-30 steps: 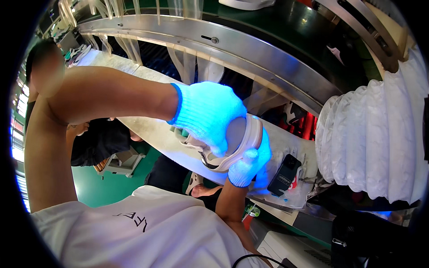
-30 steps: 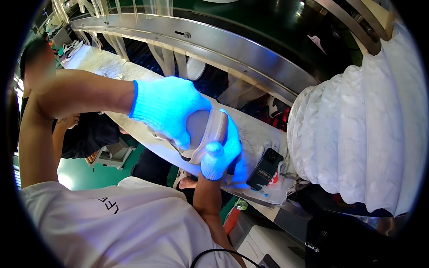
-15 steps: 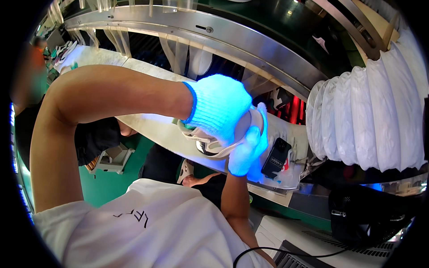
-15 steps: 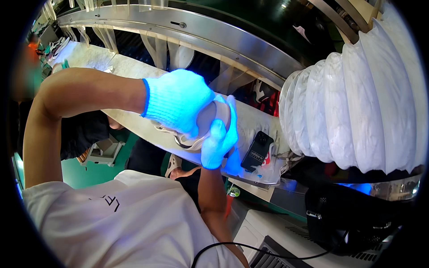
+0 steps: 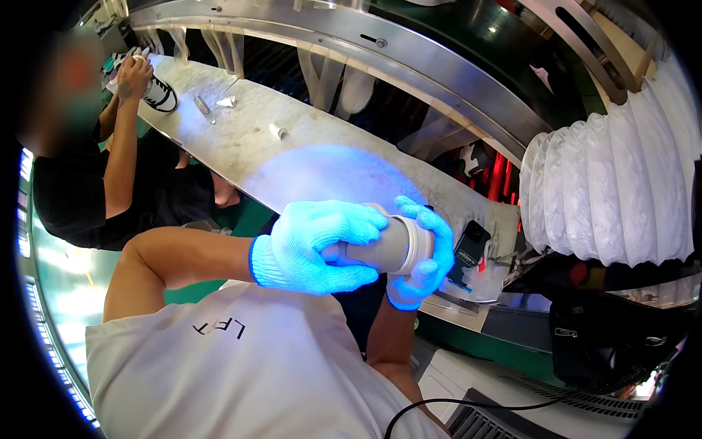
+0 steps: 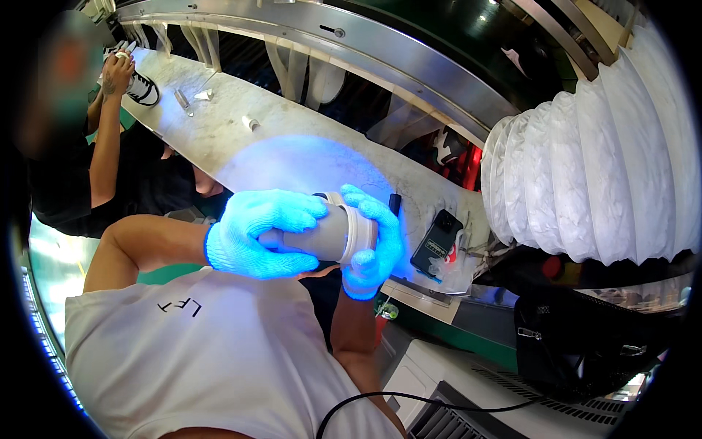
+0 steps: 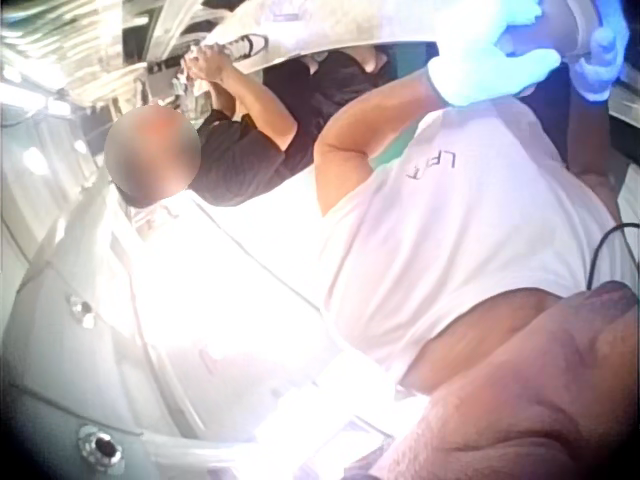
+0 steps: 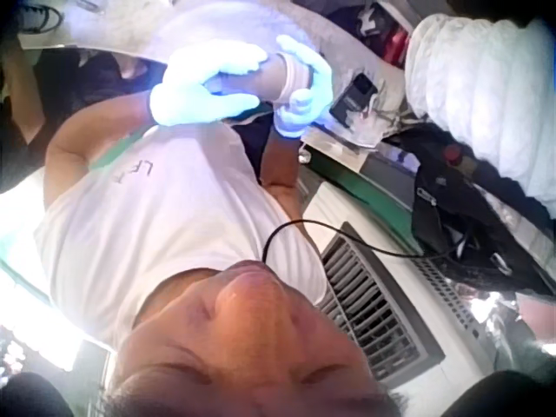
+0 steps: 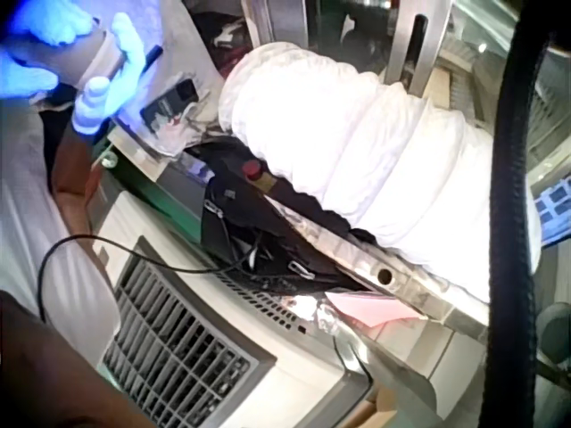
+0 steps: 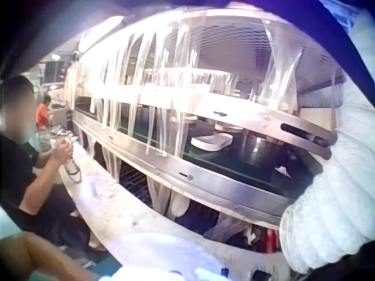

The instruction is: The person cleans white and black sneakers using a small brush and a cloth. They scrub the upper, sides, and sole of each shoe, then wipe it down. The person handles multiple shoes one at a time on a workbench.

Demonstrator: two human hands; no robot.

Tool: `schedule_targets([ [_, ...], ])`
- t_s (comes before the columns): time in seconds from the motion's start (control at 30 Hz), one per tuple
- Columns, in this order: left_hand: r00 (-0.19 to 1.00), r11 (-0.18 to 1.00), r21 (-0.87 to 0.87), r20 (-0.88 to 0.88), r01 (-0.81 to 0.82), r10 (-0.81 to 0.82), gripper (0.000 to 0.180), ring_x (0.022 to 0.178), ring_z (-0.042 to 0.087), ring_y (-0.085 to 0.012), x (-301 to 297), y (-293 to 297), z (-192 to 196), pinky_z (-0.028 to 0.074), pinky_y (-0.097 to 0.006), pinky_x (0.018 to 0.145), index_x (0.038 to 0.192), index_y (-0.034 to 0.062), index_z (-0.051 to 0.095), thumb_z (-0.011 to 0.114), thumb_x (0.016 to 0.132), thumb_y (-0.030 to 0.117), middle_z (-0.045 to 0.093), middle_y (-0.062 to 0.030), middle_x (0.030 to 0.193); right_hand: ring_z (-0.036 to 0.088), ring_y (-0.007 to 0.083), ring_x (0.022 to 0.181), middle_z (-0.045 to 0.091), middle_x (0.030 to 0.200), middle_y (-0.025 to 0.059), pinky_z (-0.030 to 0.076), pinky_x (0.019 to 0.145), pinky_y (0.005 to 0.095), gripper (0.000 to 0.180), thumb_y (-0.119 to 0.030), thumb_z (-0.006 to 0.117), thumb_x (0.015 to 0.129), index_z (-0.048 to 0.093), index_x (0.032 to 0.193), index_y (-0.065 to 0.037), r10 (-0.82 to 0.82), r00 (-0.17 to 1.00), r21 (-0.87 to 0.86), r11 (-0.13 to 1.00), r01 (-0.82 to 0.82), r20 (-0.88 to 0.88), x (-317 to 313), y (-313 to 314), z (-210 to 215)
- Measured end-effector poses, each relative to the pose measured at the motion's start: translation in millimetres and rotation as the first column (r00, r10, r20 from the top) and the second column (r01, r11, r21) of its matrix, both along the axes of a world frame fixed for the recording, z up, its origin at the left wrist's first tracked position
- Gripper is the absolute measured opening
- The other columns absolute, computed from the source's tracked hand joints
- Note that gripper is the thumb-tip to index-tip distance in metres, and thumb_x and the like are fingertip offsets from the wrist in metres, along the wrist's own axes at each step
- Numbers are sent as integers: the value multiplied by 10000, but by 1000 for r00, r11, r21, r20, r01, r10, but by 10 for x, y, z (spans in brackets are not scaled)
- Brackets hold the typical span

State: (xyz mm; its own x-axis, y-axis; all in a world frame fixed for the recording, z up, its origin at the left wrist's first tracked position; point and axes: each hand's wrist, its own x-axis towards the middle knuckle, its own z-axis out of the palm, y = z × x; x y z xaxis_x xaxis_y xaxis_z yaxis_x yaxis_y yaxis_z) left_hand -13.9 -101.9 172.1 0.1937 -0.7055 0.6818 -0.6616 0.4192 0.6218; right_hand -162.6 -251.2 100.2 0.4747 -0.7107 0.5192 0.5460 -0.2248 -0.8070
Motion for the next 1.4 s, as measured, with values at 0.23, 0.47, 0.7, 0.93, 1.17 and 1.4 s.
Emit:
schedule_targets([
  [0.23,997,999,21,67,38,-40,576,1026,825,-385,3,-115,46,678,-444,866,1204,84,720,1043,741,196,805,-161,1216,682,453,1360,706,1416,314,550,1164,584,806,-622,748,980,662,1438,35,8,1000,-5,1000,-8,1,-105,-94,-56],
  [0.47,988,990,110,116,89,-102,553,1013,826,-367,10,-230,80,683,-441,826,1192,93,734,1025,746,243,806,-142,1236,615,417,1456,643,1546,305,416,1294,545,826,-545,791,968,633,1506,62,101,962,116,991,-74,-252,-365,-146,291],
  [0.7,979,990,-31,156,137,-130,430,1015,818,-335,-20,-215,-90,675,-433,785,1125,98,748,969,787,244,798,-119,1206,592,399,1490,634,1580,275,417,1291,527,538,-257,616,1090,651,1490,103,67,878,141,990,0,-473,-467,-21,484],
  [0.93,989,979,139,-38,150,-146,932,1444,633,-381,805,-95,172,565,-470,1130,1451,53,632,1084,654,230,599,-248,1581,580,399,1487,546,1652,271,445,1256,504,935,-521,778,1040,440,1678,72,-169,905,-260,963,67,-391,-299,417,396],
  [1.17,997,966,256,80,-33,13,1299,1660,323,-538,554,546,-52,363,-543,1313,1787,127,285,1019,717,170,266,-325,1803,461,495,1538,486,1671,304,394,1269,590,922,-403,864,953,456,1661,25,-745,393,-732,645,218,-539,52,-478,-954],
  [1.4,988,701,696,117,-157,105,1375,1707,224,-490,792,824,178,300,-512,1354,1807,113,229,984,659,131,204,-305,1832,569,444,1394,600,1533,224,456,1170,601,804,-336,837,944,528,1628,-49,-756,172,-758,649,68,-631,169,-529,-1356],
])
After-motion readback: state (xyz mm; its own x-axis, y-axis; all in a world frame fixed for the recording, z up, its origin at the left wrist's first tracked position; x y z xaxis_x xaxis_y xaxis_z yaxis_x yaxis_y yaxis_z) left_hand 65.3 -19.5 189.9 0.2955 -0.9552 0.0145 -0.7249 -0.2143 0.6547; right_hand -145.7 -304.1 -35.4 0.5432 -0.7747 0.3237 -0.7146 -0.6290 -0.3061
